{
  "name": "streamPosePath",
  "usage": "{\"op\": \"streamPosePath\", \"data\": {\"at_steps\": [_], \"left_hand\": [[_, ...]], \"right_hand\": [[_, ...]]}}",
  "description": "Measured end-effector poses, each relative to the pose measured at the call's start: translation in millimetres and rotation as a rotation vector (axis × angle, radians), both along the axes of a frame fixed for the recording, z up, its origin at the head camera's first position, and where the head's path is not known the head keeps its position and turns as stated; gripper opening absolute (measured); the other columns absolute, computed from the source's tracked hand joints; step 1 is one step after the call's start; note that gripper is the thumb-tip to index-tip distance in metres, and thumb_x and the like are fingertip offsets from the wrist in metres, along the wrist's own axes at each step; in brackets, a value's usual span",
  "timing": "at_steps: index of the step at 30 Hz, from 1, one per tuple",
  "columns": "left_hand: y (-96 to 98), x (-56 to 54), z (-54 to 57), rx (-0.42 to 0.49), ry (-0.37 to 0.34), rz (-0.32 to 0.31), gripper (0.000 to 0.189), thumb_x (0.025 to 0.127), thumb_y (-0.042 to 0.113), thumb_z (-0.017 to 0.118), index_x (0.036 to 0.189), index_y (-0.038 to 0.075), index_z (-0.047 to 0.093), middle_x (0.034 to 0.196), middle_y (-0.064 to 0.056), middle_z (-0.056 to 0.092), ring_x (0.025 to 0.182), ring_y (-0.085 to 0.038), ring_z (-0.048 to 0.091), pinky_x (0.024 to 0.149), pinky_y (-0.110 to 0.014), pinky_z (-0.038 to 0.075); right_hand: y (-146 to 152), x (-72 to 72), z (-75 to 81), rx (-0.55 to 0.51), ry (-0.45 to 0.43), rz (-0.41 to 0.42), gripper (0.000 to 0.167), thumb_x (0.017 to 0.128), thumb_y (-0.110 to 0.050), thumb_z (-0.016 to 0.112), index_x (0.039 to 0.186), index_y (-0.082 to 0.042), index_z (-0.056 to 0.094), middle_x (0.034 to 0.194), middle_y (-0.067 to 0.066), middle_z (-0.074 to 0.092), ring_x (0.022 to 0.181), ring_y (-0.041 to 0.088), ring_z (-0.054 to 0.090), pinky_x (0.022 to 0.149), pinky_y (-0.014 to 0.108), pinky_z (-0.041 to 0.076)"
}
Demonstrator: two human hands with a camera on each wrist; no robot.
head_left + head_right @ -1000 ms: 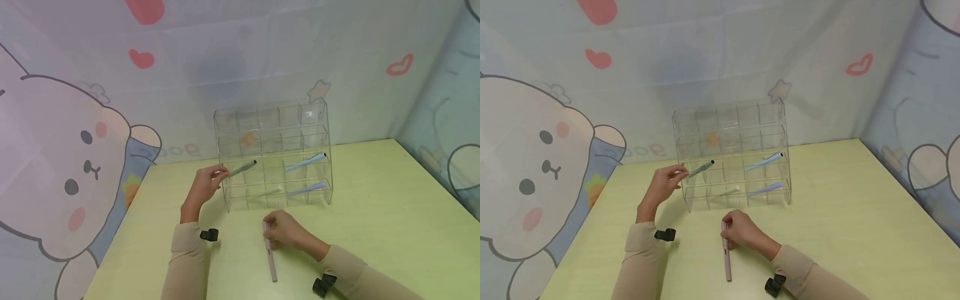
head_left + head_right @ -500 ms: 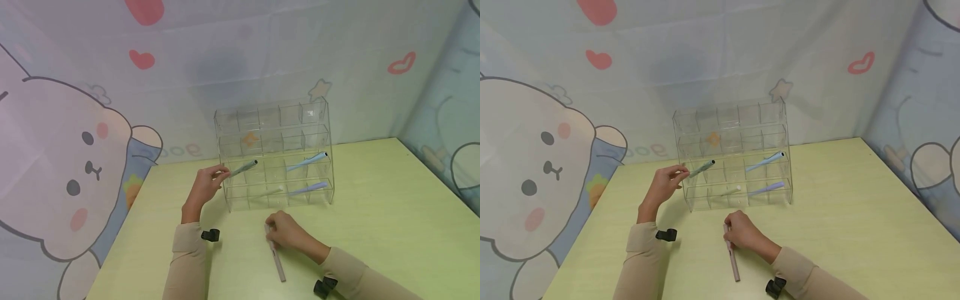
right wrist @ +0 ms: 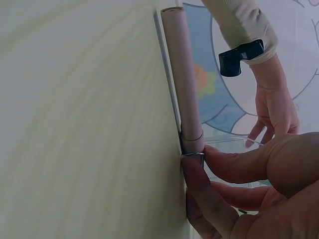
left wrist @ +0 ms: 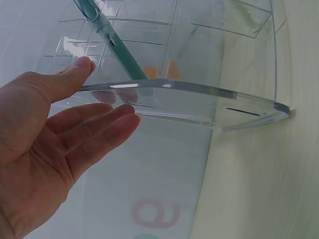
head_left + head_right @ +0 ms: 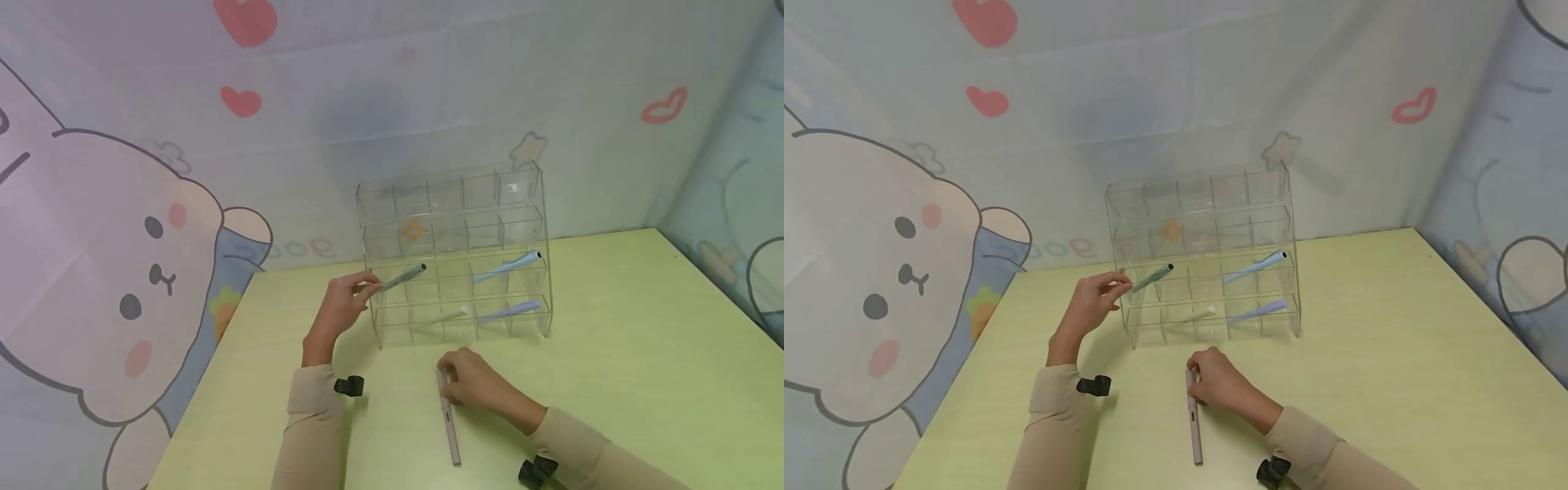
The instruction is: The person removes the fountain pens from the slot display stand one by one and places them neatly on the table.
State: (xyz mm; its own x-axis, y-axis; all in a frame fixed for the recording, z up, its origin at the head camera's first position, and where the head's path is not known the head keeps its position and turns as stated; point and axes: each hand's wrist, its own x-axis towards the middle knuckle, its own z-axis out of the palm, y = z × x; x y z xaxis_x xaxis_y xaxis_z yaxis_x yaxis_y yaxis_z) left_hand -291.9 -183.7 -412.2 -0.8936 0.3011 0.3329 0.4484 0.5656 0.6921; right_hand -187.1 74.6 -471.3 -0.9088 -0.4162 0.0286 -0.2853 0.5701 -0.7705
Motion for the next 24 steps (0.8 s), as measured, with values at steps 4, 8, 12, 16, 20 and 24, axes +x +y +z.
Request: {"op": "streamPosePath", "data": {"at_steps": [4,8,12,16,20,24], "left_hand": [[0.0,0.5,1.0,0.0,-0.007,-0.001,0.016,0.101,0.017,0.062,0.111,0.011,0.074,0.127,-0.014,0.065,0.112,-0.032,0.067,0.072,-0.034,0.062],[0.0,0.3,1.5,0.004,-0.01,-0.003,0.016,0.101,0.018,0.063,0.11,0.011,0.074,0.129,-0.016,0.064,0.112,-0.033,0.067,0.072,-0.035,0.062],[-0.3,-0.2,1.7,0.007,-0.009,-0.009,0.016,0.101,0.018,0.063,0.111,0.01,0.074,0.13,-0.018,0.064,0.112,-0.034,0.066,0.072,-0.036,0.062],[-0.2,0.0,1.9,0.005,-0.017,-0.006,0.016,0.101,0.018,0.062,0.111,0.011,0.073,0.129,-0.015,0.065,0.113,-0.033,0.066,0.073,-0.035,0.062],[0.1,-0.1,1.7,0.002,-0.024,-0.004,0.016,0.101,0.016,0.062,0.112,0.01,0.073,0.128,-0.014,0.065,0.113,-0.032,0.066,0.073,-0.034,0.062],[0.0,-0.6,1.0,0.005,-0.032,0.0,0.017,0.101,0.016,0.062,0.112,0.01,0.073,0.127,-0.015,0.065,0.113,-0.032,0.066,0.073,-0.034,0.062]], "right_hand": [[0.3,0.2,0.3,0.016,0.003,-0.004,0.035,0.078,0.01,0.075,0.111,0.014,0.066,0.087,0.012,0.055,0.075,0.019,0.048,0.059,0.027,0.045],[0.7,-0.3,1.3,0.011,0.0,-0.013,0.039,0.077,0.009,0.075,0.115,0.014,0.065,0.093,0.013,0.059,0.079,0.02,0.052,0.065,0.032,0.051],[1.2,-1.4,2.7,-0.019,-0.034,-0.042,0.04,0.078,0.007,0.074,0.116,0.014,0.064,0.1,0.016,0.063,0.088,0.025,0.059,0.073,0.039,0.055],[3.2,-1.9,5.9,-0.03,-0.05,-0.052,0.04,0.08,0.003,0.074,0.118,0.012,0.064,0.103,0.017,0.065,0.097,0.03,0.063,0.078,0.042,0.056],[6.2,-0.3,15.1,-0.056,-0.078,-0.025,0.043,0.084,0.001,0.073,0.123,0.013,0.06,0.108,0.021,0.064,0.091,0.027,0.065,0.071,0.038,0.058],[11.4,3.7,29.6,-0.129,-0.148,0.005,0.047,0.091,-0.001,0.071,0.132,0.014,0.053,0.117,0.027,0.058,0.081,0.025,0.066,0.06,0.033,0.059]]}}
